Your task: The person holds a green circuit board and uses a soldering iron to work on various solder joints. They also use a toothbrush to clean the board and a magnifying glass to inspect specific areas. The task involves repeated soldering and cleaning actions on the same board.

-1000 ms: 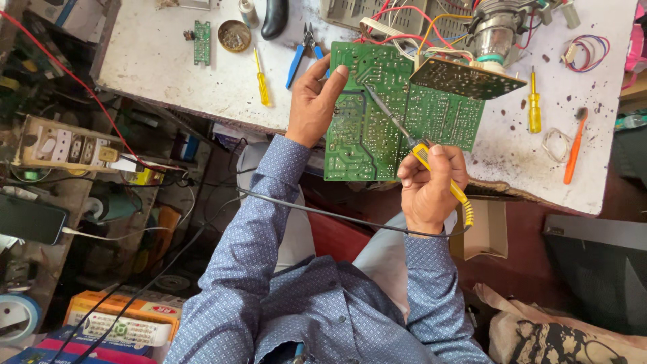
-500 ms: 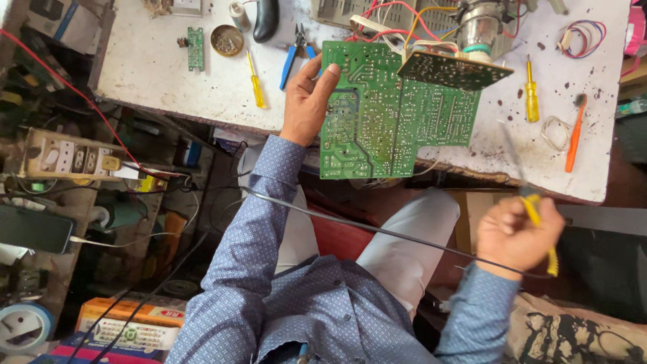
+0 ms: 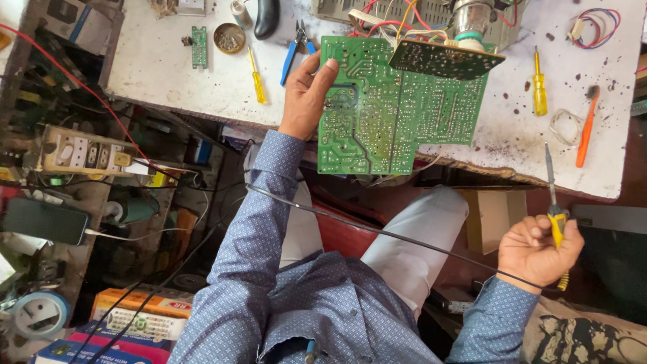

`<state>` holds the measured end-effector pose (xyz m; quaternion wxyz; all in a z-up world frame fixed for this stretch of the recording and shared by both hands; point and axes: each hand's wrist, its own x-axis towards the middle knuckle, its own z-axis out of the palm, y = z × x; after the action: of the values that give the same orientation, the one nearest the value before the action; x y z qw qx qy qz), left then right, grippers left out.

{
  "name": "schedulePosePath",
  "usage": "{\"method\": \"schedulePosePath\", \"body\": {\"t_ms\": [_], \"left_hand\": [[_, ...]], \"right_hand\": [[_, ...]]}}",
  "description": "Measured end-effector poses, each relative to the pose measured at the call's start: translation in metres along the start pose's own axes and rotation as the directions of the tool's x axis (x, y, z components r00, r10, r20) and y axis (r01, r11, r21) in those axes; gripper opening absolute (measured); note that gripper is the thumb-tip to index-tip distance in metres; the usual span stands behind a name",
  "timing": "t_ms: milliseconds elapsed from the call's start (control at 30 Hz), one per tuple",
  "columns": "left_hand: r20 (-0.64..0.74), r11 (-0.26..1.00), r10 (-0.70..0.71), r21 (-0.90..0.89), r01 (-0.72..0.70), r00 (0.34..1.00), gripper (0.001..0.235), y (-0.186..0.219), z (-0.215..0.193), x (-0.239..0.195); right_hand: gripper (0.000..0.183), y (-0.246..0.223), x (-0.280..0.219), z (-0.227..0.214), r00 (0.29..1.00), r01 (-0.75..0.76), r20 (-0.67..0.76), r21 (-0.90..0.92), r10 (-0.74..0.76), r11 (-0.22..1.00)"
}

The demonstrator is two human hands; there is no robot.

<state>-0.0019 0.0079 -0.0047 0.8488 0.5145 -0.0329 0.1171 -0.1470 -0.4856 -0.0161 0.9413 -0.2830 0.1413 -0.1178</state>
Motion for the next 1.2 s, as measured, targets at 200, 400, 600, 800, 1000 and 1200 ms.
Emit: {"method": "schedulePosePath", "body": {"t_ms": [200, 400, 600, 800, 1000, 1200], "left_hand": [[-0.016, 0.999, -0.001, 0.032, 0.002, 1.0, 0.035, -0.008, -0.007, 0.002], [-0.018, 0.995, 0.025, 0.101, -0.023, 1.0, 0.016, -0.004, -0.011, 0.001], [0.099, 0.999, 0.032, 0.008, -0.033, 0.995, 0.019, 0.008, -0.002, -0.007], [0.117, 0.999, 0.049, 0.009, -0.051, 0.992, 0.026, 0.022, 0.014, -0.009], [0.125, 0.998, 0.054, 0.021, -0.057, 0.991, 0.026, 0.011, 0.0, -0.01], [0.066, 0.999, 0.025, -0.043, -0.022, 0.998, 0.014, -0.018, -0.024, -0.005]], "right_hand": [[0.024, 0.015, -0.001, 0.006, 1.0, 0.018, -0.01, -0.015, -0.018, 1.0], [0.025, 0.019, 0.005, 0.016, 0.998, 0.055, -0.01, 0.017, -0.054, 0.998], [0.029, 0.022, -0.001, 0.014, 0.997, 0.063, 0.035, 0.096, -0.066, 0.993], [0.021, 0.034, 0.011, 0.0, 0.995, 0.083, -0.06, 0.019, -0.081, 0.996], [0.018, 0.026, 0.01, -0.001, 0.978, 0.12, -0.166, -0.047, -0.127, 0.992], [0.019, 0.024, -0.008, 0.018, 0.996, 0.022, -0.09, 0.158, -0.008, 0.987]]}}
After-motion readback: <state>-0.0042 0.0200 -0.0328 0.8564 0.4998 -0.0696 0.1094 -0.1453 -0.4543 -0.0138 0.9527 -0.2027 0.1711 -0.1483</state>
